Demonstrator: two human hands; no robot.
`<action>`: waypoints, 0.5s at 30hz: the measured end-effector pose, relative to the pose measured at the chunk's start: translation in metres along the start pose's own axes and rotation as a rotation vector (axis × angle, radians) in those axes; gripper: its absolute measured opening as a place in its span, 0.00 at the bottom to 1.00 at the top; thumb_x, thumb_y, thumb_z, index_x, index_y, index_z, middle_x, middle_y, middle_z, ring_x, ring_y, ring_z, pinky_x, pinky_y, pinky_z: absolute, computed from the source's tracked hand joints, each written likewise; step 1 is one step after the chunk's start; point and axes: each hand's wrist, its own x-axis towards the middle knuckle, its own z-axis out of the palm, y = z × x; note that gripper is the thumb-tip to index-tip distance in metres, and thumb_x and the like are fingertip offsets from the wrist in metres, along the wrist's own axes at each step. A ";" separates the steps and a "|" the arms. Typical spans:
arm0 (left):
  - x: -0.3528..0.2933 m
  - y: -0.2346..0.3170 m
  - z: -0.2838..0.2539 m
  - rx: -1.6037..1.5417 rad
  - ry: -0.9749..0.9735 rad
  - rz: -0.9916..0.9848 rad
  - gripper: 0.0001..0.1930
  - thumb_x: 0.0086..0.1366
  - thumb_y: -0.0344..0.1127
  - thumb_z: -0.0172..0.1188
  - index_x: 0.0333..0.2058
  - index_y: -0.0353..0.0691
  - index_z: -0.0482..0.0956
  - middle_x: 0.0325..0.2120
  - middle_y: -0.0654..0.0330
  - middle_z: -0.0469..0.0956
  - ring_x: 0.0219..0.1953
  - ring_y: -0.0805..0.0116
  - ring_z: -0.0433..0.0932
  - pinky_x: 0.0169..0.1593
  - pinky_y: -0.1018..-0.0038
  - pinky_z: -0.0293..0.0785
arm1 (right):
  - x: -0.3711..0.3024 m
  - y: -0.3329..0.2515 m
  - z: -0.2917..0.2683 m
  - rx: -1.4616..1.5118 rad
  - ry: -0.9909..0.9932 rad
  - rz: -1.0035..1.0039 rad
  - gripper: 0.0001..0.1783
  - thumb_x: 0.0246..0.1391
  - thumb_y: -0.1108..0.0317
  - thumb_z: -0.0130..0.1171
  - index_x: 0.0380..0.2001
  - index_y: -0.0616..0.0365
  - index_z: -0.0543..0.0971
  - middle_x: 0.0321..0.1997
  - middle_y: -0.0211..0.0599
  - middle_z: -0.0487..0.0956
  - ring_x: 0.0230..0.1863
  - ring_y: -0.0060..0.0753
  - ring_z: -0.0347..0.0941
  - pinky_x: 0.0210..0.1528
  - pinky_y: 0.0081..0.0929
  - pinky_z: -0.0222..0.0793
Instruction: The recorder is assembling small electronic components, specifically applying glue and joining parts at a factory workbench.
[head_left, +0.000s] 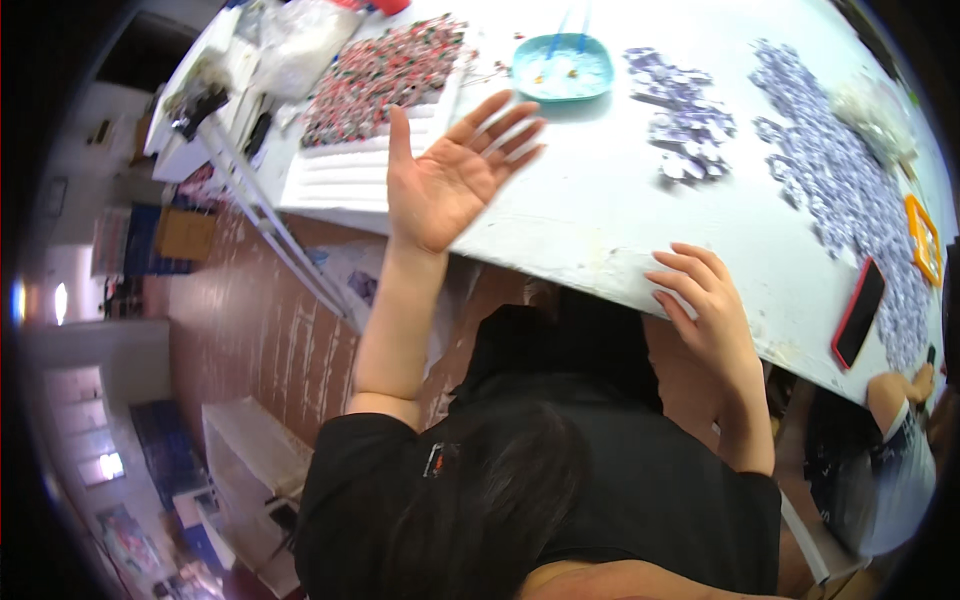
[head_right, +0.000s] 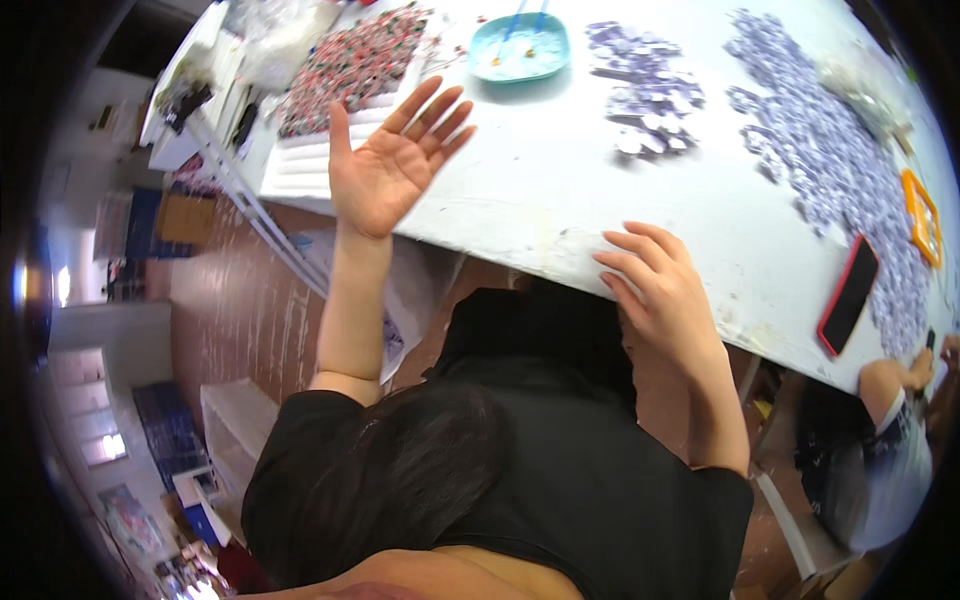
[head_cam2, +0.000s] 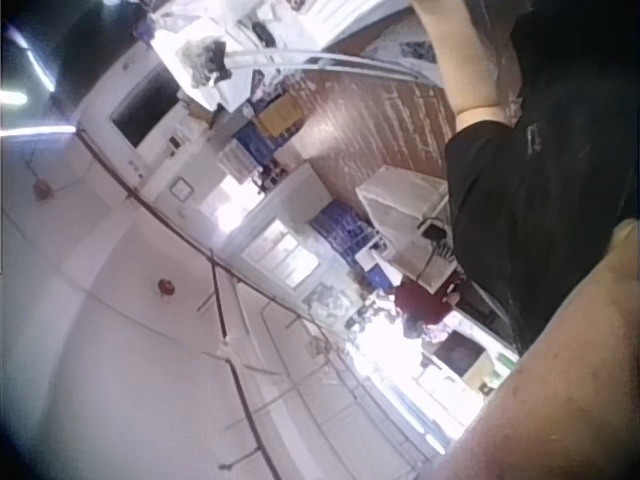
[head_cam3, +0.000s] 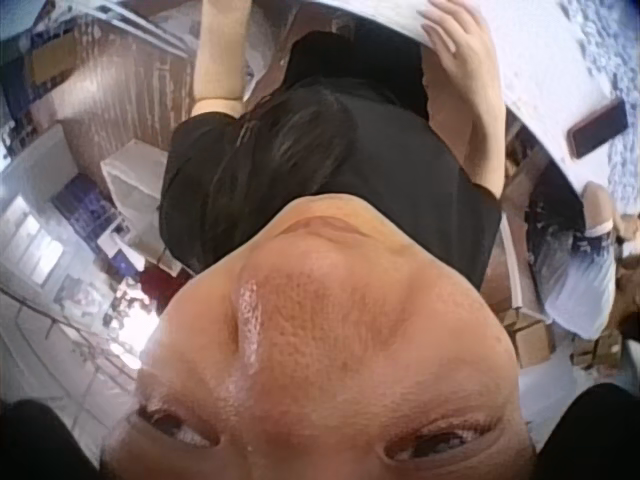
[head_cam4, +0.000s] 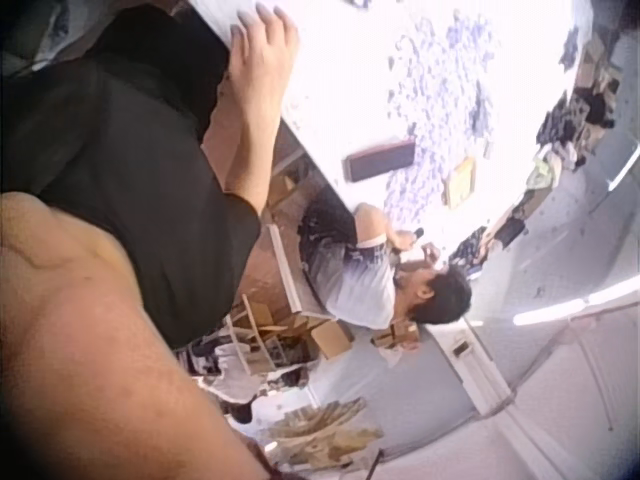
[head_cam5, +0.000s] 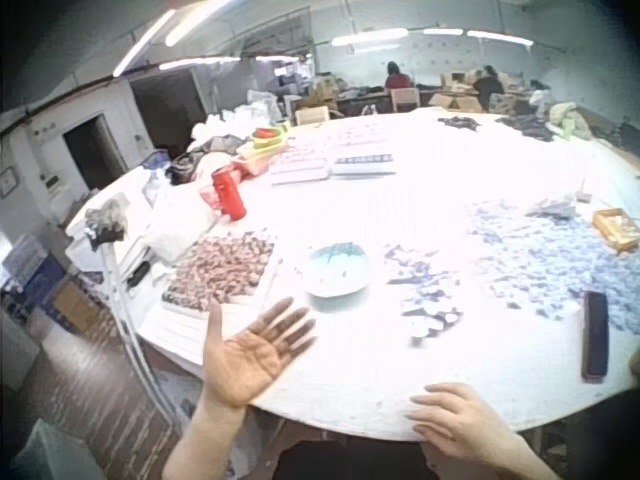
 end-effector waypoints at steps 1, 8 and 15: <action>-0.010 -0.002 -0.002 -0.038 -0.205 0.014 0.52 0.64 0.76 0.31 0.67 0.28 0.50 0.67 0.39 0.53 0.70 0.47 0.51 0.72 0.53 0.43 | -0.003 -0.001 0.008 0.034 -0.005 -0.028 0.11 0.50 0.74 0.63 0.39 0.56 0.81 0.50 0.35 0.79 0.58 0.43 0.69 0.57 0.39 0.67; -0.033 -0.008 0.003 -0.337 -0.668 0.032 0.59 0.59 0.81 0.22 0.68 0.28 0.37 0.68 0.33 0.45 0.70 0.39 0.47 0.72 0.48 0.38 | -0.001 -0.005 0.033 0.047 0.153 0.120 0.11 0.51 0.77 0.61 0.39 0.57 0.82 0.49 0.36 0.79 0.58 0.46 0.69 0.58 0.38 0.67; -0.061 0.112 -0.035 0.318 -0.173 0.335 0.48 0.65 0.73 0.37 0.63 0.30 0.61 0.57 0.36 0.68 0.57 0.41 0.70 0.64 0.49 0.63 | -0.008 0.003 0.042 -0.089 0.209 0.083 0.12 0.50 0.77 0.61 0.39 0.57 0.82 0.47 0.36 0.80 0.58 0.46 0.70 0.57 0.39 0.67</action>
